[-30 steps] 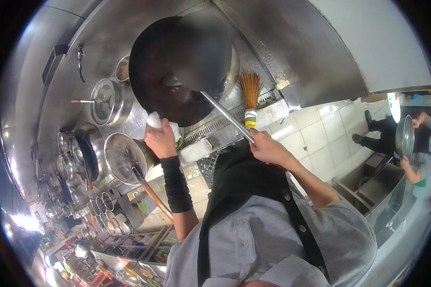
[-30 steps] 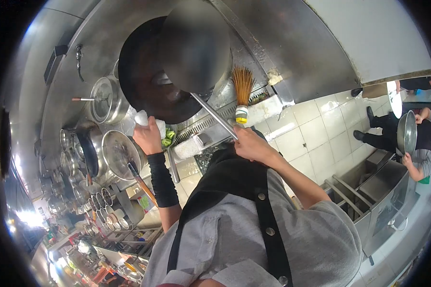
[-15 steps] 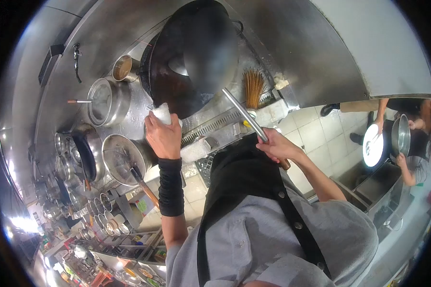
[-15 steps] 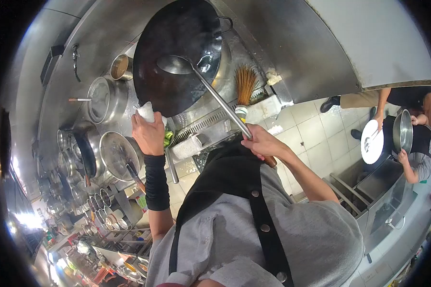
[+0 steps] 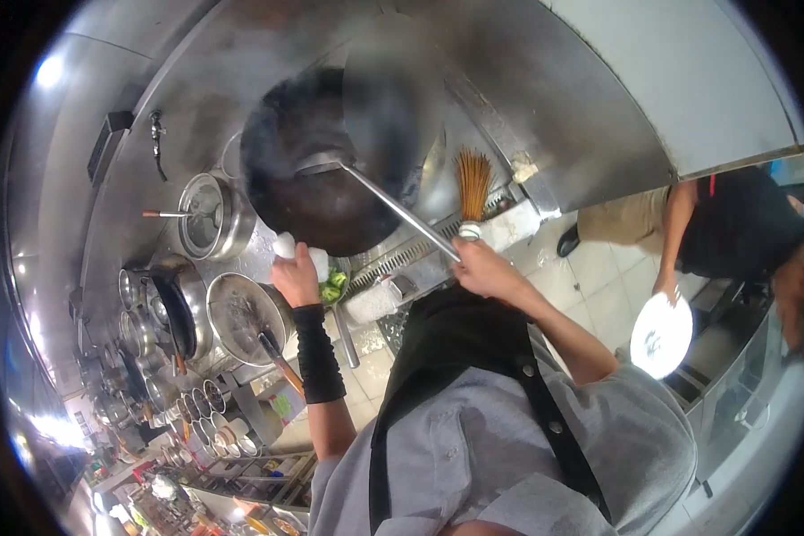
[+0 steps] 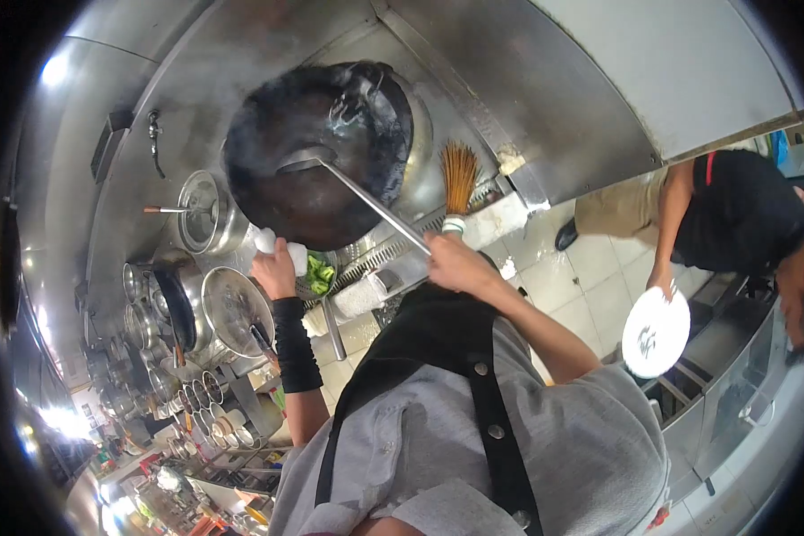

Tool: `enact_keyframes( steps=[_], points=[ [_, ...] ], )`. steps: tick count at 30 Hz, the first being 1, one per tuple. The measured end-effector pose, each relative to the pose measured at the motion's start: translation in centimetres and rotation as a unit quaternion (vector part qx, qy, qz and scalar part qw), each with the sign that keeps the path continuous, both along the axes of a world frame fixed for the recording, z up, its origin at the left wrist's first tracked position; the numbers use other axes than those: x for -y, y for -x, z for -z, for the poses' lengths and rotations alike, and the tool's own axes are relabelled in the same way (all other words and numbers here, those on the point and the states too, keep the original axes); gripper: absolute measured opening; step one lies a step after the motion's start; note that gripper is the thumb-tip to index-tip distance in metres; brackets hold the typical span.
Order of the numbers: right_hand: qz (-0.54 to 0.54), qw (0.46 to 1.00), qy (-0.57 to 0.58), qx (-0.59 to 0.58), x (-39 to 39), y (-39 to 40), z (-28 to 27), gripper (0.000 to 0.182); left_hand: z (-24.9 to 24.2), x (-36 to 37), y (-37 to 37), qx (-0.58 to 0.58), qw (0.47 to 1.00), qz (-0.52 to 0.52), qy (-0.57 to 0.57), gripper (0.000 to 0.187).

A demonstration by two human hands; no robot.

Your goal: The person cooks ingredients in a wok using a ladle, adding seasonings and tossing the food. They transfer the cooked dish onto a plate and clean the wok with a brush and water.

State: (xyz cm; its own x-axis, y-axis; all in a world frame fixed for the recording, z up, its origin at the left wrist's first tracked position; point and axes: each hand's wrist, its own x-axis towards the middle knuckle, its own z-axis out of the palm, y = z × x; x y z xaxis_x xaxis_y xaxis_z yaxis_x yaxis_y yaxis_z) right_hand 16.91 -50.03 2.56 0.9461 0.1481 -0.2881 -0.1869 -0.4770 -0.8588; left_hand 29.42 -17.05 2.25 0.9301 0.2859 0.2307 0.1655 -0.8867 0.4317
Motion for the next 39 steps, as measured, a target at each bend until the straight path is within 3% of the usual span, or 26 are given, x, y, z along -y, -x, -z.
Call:
enact_keyframes(
  steps=[1, 4, 5, 6, 9, 10, 11, 12, 14, 16, 18, 19, 20, 22, 23, 24, 26, 30, 35, 37, 39],
  points=[
    [0.007, 0.999, 0.024, 0.021, -0.9, -0.4, 1.7, 0.022, 1.5, -0.7, -0.3, 0.016, 0.999, -0.016, 0.030, 0.049],
    [0.040, 0.999, -0.012, 0.033, -2.4, -1.4, -0.2, 0.024, 8.3, -2.4, -0.3, -0.017, 0.986, -0.066, 0.155, 0.053],
    [0.052, 0.998, -0.011, 0.044, -2.6, -2.0, -0.6, 0.025, 10.9, -1.8, -0.2, -0.022, 0.960, -0.117, 0.253, 0.053],
    [0.062, 0.994, 0.002, 0.091, -2.8, -2.7, -1.6, 0.024, 12.8, -0.4, -0.1, -0.023, 0.921, -0.169, 0.351, 0.054],
    [0.076, 0.993, 0.031, 0.087, -3.7, -5.4, -5.4, 0.018, 14.1, 5.0, 0.1, -0.118, 0.778, -0.218, 0.578, 0.048],
    [0.086, 0.991, -0.010, 0.099, -3.8, -6.1, -4.6, 0.016, 12.2, 8.2, 0.3, -0.088, 0.720, -0.234, 0.648, 0.046],
    [0.083, 0.994, -0.030, 0.071, -4.2, -6.6, -5.7, 0.014, 17.1, 8.2, -1.0, -0.132, 0.735, -0.178, 0.641, 0.042],
    [0.082, 0.995, -0.048, 0.040, -4.7, -7.0, -6.7, 0.012, 19.0, 8.6, -2.1, -0.164, 0.704, -0.148, 0.675, 0.050],
    [0.042, 0.995, -0.088, 0.030, -5.1, -7.2, -8.3, 0.004, 14.3, 8.8, -1.1, -0.193, 0.598, -0.091, 0.772, 0.070],
    [0.016, 0.993, -0.116, 0.004, -5.3, -7.1, -9.8, 0.011, 15.9, 5.8, 0.6, -0.259, 0.583, -0.026, 0.769, 0.064],
    [-0.004, 0.972, -0.224, -0.079, -5.3, -7.2, -11.0, 0.020, 14.3, 2.5, 5.0, -0.191, 0.767, 0.073, 0.609, 0.065],
    [-0.008, 0.953, -0.279, -0.121, -5.7, -7.7, -11.0, 0.025, 18.2, 0.3, 6.9, -0.200, 0.842, 0.043, 0.499, 0.065],
    [-0.006, 0.919, -0.353, -0.178, -6.2, -8.7, -10.5, 0.028, 21.4, -1.1, 8.7, -0.211, 0.901, 0.008, 0.380, 0.065],
    [0.005, 0.822, -0.487, -0.295, -8.0, -10.8, -9.1, 0.036, 22.4, -1.8, 11.8, -0.179, 0.940, -0.054, 0.286, 0.064],
    [-0.020, 0.886, -0.395, -0.241, -10.6, -11.4, -7.9, 0.034, 22.6, -2.3, 13.5, -0.166, 0.954, -0.082, 0.235, 0.063],
    [-0.054, 0.973, -0.191, -0.116, -13.6, -11.1, -6.3, 0.030, 23.0, -2.3, 15.0, -0.149, 0.957, -0.094, 0.230, 0.062],
    [-0.095, 0.985, -0.132, -0.054, -17.3, -9.9, -4.8, 0.027, 23.5, -2.6, 16.1, -0.102, 0.965, -0.109, 0.216, 0.059],
    [-0.062, 0.974, -0.206, -0.072, -19.0, -6.9, -5.6, 0.033, 24.1, -3.0, 17.0, 0.004, 0.968, -0.066, 0.240, 0.061],
    [-0.060, 0.981, -0.177, -0.052, -23.3, -4.6, -6.3, 0.040, 23.6, -4.4, 17.7, -0.020, 0.968, 0.009, 0.250, 0.066],
    [-0.028, 0.973, -0.211, -0.084, -25.1, -4.0, -6.8, 0.037, 25.1, -3.9, 17.5, -0.044, 0.961, -0.016, 0.272, 0.077],
    [-0.002, 0.967, -0.232, -0.102, -27.0, -3.2, -7.0, 0.033, 22.8, -4.6, 18.4, -0.095, 0.968, 0.017, 0.233, 0.085]
  ],
)
